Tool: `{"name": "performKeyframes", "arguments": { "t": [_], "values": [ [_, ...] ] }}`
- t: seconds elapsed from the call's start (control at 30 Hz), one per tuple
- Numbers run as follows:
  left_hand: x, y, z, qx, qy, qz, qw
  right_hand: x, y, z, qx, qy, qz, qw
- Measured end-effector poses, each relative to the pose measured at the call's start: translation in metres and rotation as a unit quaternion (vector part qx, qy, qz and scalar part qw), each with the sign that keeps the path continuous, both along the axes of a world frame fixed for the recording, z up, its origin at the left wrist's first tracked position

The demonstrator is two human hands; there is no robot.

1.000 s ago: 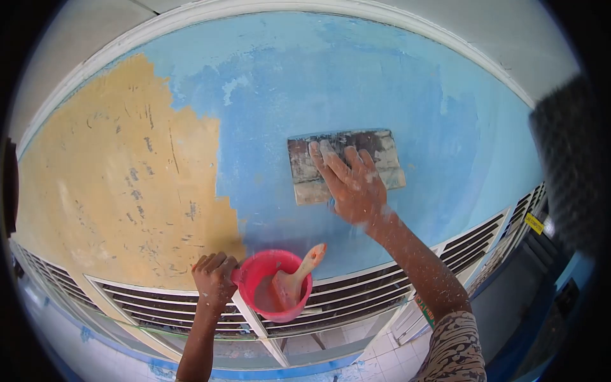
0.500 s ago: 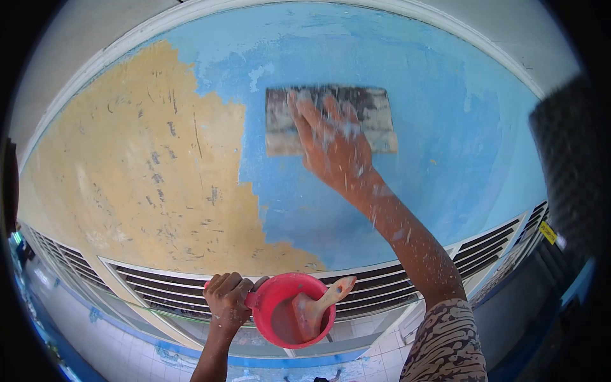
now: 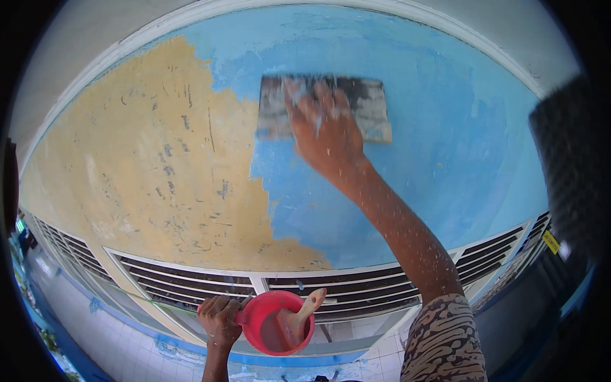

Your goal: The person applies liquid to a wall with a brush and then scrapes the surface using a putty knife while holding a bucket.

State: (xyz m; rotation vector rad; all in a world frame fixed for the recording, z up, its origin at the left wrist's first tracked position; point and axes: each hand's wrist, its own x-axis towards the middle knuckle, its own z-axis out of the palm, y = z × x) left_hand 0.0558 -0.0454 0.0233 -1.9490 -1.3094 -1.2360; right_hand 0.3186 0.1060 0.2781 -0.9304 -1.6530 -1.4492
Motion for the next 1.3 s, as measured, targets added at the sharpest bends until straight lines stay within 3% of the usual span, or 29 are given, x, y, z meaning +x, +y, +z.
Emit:
{"name": "performKeyframes", "arguments": {
  "t": [0.13,0.3,0.4,0.43,0.5,0.57,0.67,0.73,0.83,0.97,1.03,1.13,1.2,1.3],
  "values": [
    [-0.002,-0.002,0.014,-0.001,-0.003,0.018,1.000,0.003,-0.003,-0.043,-0.052,-0.041,-0.015,0.998],
    [-0.004,0.011,0.064,0.013,0.029,0.015,0.999,-0.032,0.025,0.090,0.105,-0.007,0.052,0.993],
    [-0.005,0.022,0.097,0.012,0.050,0.031,0.998,-0.048,0.032,0.106,0.114,0.031,0.067,0.991],
    [-0.007,0.028,0.105,0.025,0.051,0.034,0.998,-0.050,0.018,0.095,0.027,0.034,0.039,0.998],
    [-0.014,0.035,0.119,0.031,0.032,0.040,0.998,-0.052,0.014,0.040,0.108,-0.007,0.074,0.991],
    [-0.024,0.039,0.129,0.033,0.031,0.058,0.997,-0.054,0.005,-0.010,0.028,-0.079,0.015,0.996],
    [-0.042,0.041,0.148,0.031,0.035,0.074,0.996,-0.054,0.003,-0.009,0.042,-0.071,-0.017,0.996],
    [-0.052,0.041,0.160,0.041,0.053,0.095,0.993,-0.066,0.012,0.032,0.081,-0.046,0.011,0.996],
    [-0.065,0.040,0.179,0.051,0.057,0.120,0.990,-0.091,0.019,0.099,0.034,-0.004,0.028,0.999],
    [-0.082,0.033,0.182,0.051,0.038,0.147,0.987,-0.105,0.027,0.100,0.151,0.032,0.130,0.979],
    [-0.091,0.027,0.179,0.044,0.018,0.161,0.986,-0.107,0.007,0.064,0.014,0.013,0.051,0.999],
    [-0.099,0.013,0.169,0.046,0.039,0.185,0.981,-0.100,0.015,-0.003,0.096,-0.040,0.069,0.992],
    [-0.102,0.004,0.160,0.046,0.036,0.193,0.979,-0.099,0.016,-0.004,0.137,-0.053,0.058,0.987],
    [-0.099,-0.009,0.155,0.035,0.054,0.190,0.980,-0.116,0.032,0.057,0.167,-0.046,0.054,0.983]
  ]
}}
